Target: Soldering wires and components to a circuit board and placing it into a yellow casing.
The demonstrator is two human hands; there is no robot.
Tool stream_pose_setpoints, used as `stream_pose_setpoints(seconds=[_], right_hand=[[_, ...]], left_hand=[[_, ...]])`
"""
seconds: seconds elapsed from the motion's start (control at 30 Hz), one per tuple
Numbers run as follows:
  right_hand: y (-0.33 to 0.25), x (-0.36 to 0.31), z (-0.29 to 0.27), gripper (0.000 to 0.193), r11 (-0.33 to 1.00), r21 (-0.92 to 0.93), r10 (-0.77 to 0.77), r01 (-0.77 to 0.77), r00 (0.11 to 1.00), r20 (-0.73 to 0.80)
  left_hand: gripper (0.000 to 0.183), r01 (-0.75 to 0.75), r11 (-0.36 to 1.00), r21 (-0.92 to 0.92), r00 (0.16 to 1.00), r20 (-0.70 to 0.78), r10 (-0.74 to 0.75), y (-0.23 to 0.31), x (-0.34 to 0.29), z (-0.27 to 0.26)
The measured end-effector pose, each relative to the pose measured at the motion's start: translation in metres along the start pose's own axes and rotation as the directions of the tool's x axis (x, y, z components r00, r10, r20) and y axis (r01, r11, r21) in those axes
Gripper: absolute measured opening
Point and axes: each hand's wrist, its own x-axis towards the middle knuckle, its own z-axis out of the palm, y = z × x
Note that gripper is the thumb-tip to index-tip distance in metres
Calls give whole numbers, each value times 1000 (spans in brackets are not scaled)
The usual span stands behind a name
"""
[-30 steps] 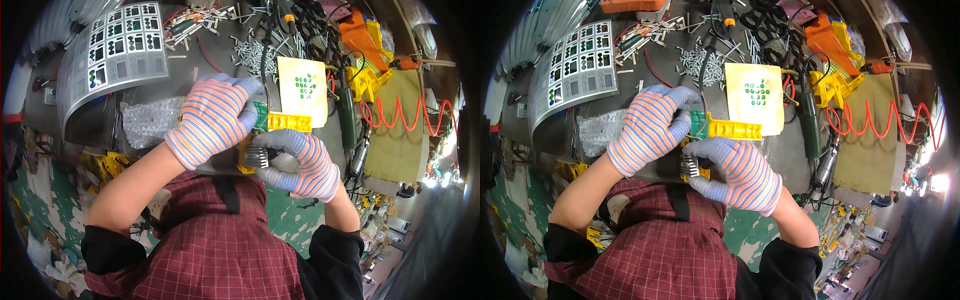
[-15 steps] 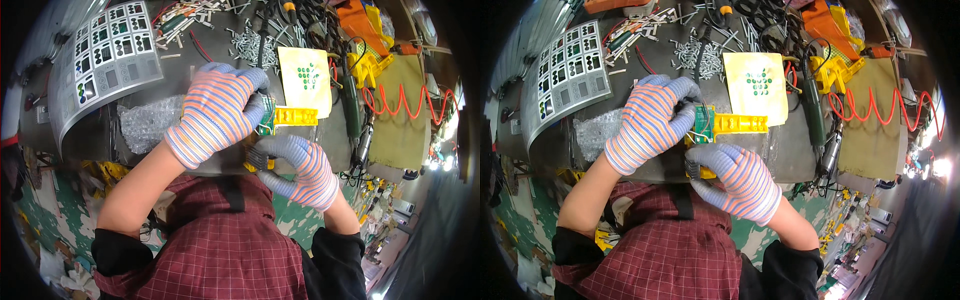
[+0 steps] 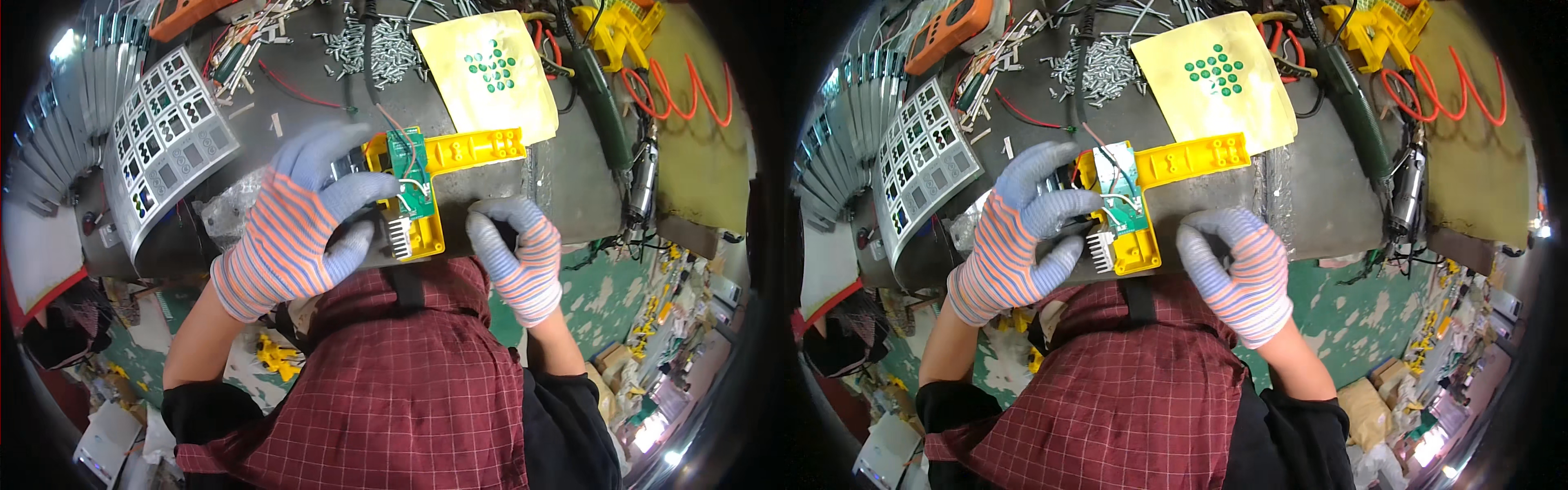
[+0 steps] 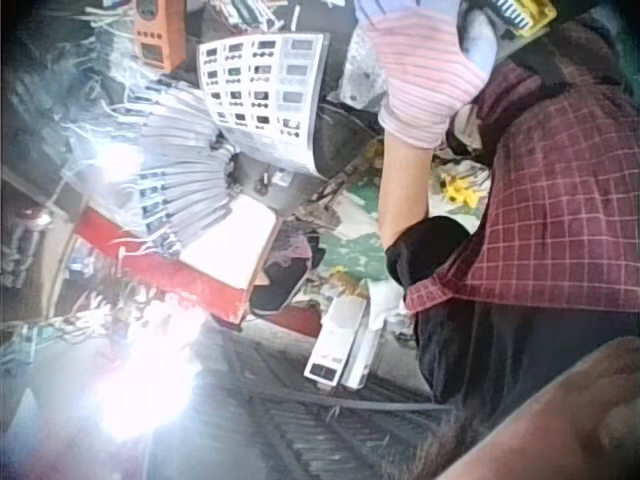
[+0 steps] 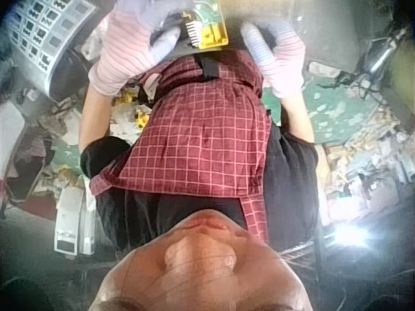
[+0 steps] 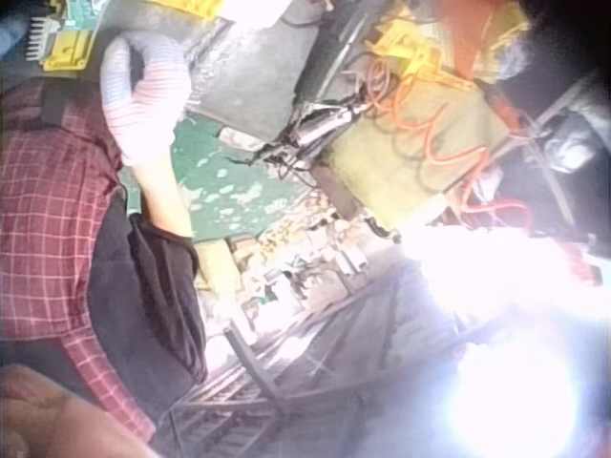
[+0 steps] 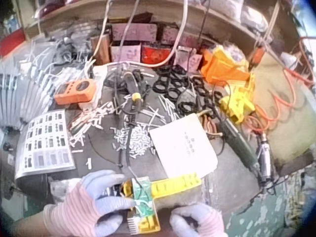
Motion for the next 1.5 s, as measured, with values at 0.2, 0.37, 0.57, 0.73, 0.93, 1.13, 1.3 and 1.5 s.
stream_pose_setpoints(seconds=[0.2, 0.37, 0.57, 0.73, 0.93, 1.13, 1.3, 1.5], right_hand=[[2, 10, 23, 29, 998, 58, 0, -8, 992, 126], [5, 15, 23, 28, 995, 13, -100, 99, 988, 120], [8, 13, 32, 24, 987, 111, -122, 114, 990, 69], [-9, 10, 22, 26, 989, 74, -131, 125, 988, 77], [-42, 17, 22, 54, 859, -64, -472, 508, 834, 284], [-37, 24, 26, 52, 821, -168, -455, 546, 803, 386], [-54, 36, 15, 48, 786, -251, -381, 564, 763, 522], [-56, 49, 9, 46, 786, -257, -343, 562, 743, 574]], left_hand=[[39, 2, 998, 67, 1000, 1, -3, -7, -6, 12], [38, 7, 998, 68, 1000, 28, -9, -3, 0, 9], [33, 49, 998, -33, 999, 13, -49, -7, 3, 10], [46, 19, 1000, -25, 1000, 3, -19, -12, -2, 9], [70, 67, 996, 65, 997, -45, -64, -14, -10, 5], [72, 88, 993, 84, 996, -35, -85, -21, -11, 11], [72, 50, 992, 116, 982, -186, -28, -26, -10, 19], [73, 95, 986, 139, 982, -178, -70, -30, -5, 22]])
